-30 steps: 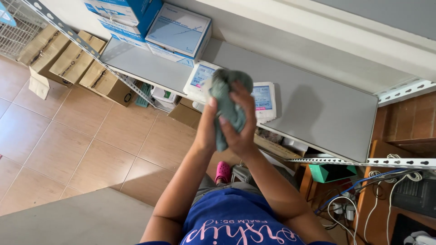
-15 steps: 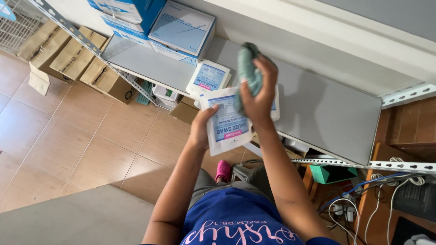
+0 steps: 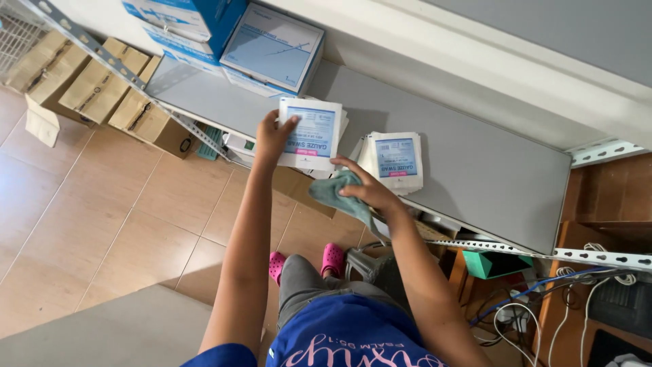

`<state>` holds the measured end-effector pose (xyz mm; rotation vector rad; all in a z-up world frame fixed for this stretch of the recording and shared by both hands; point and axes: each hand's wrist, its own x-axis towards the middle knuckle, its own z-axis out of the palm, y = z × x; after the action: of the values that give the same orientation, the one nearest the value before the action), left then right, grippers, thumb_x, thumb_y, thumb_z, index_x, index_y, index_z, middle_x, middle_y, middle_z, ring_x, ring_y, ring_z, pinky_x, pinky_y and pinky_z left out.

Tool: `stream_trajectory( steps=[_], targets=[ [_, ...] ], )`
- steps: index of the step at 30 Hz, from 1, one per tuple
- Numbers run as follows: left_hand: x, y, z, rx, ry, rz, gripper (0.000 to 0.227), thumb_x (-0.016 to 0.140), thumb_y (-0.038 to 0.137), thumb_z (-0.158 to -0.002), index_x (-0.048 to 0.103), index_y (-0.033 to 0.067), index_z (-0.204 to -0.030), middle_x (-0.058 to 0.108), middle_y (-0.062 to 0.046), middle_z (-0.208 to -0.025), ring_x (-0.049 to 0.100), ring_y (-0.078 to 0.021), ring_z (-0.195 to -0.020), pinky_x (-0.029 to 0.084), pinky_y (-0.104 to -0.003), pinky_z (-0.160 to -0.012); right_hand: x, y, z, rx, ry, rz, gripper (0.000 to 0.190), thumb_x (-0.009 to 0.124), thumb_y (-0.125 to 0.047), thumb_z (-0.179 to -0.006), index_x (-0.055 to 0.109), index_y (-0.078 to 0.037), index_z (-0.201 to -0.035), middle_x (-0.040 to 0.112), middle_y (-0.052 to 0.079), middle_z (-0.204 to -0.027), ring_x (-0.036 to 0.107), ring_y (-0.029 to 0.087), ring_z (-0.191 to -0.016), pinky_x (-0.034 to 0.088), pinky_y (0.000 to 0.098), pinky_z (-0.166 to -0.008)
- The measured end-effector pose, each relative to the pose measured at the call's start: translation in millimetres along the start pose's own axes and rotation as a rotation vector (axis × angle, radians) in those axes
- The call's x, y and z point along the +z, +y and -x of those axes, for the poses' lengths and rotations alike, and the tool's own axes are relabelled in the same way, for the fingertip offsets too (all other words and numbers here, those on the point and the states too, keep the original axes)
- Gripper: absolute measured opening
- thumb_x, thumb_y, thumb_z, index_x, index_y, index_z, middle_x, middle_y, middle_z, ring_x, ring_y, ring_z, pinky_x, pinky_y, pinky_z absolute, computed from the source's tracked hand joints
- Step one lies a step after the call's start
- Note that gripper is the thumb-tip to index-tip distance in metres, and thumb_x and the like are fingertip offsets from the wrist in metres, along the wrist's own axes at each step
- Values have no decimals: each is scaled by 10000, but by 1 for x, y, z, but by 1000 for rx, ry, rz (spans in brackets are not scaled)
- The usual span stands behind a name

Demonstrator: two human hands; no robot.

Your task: The person repeatedly wipes the surfaces of small white boxes labeled 'GAUZE SWAB' with a green cloth. They pick up each box, wipe it, and place it back on the metal shelf. The action is repeated for multiple boxes throughout the clip.

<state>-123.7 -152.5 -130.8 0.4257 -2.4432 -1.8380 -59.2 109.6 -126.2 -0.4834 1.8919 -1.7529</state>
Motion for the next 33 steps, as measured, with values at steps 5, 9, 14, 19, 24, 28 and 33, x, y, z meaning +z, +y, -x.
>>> stream_trajectory(
  steps=[5, 9, 14, 19, 24, 28, 33],
  targets=[
    [43, -52, -70, -18, -6, -336, 623, 665, 567, -964, 573, 97, -1363, 745, -138, -1087, 711, -341, -1062, 523, -553, -961, 20, -6, -41, 338, 245, -164, 790, 751, -207, -782, 496, -326, -1520, 497, 186, -1478, 509, 347, -1323, 431, 475, -1078],
    [59, -68, -93, -45, -27, -631, 766, 720, 573, -901, 457, 127, -1465, 612, -123, -1265, 601, -340, -1178, 506, -536, -970, 28, 10, -74, 439, 354, -164, 792, 772, -273, -756, 516, -339, -1503, 432, 206, -1526, 479, 361, -1369, 422, 466, -1089],
    [74, -86, -95, -73, -43, -679, 826, 762, 524, -887, 391, 123, -1506, 429, -85, -1318, 460, -339, -1222, 505, -516, -983, 31, 17, -87, 490, 369, -79, 750, 743, -280, -772, 529, -317, -1490, 418, 213, -1538, 446, 386, -1393, 408, 479, -1099],
    [79, -86, -87, -81, -7, -657, 729, 745, 503, -914, 417, 177, -1478, 387, -59, -1309, 428, -326, -1211, 476, -463, -983, 24, 30, -86, 505, 340, 85, 771, 729, -283, -782, 492, -258, -1515, 323, 241, -1590, 329, 445, -1468, 329, 532, -1180],
    [90, -103, -93, -95, 44, -664, 739, 696, 589, -912, 412, 174, -1453, 419, -65, -1332, 432, -309, -1224, 451, -470, -1004, 24, 36, -88, 480, 265, 195, 809, 733, -302, -786, 446, -200, -1536, 254, 211, -1619, 263, 454, -1499, 279, 566, -1207],
    [94, -110, -96, -121, 65, -698, 700, 647, 604, -941, 423, 178, -1448, 442, -54, -1330, 441, -291, -1236, 460, -452, -996, 28, 26, -82, 436, 239, 206, 801, 700, -272, -817, 414, -160, -1557, 170, 237, -1654, 175, 471, -1523, 240, 569, -1227],
    [104, -97, -74, 54, 305, -634, 549, 668, 383, -935, 463, 188, -1406, 402, -60, -1350, 401, -333, -1223, 392, -485, -982, 21, 4, -42, 434, 337, 28, 741, 716, -285, -805, 484, -264, -1508, 262, 215, -1607, 262, 426, -1498, 267, 543, -1209]
  ],
)
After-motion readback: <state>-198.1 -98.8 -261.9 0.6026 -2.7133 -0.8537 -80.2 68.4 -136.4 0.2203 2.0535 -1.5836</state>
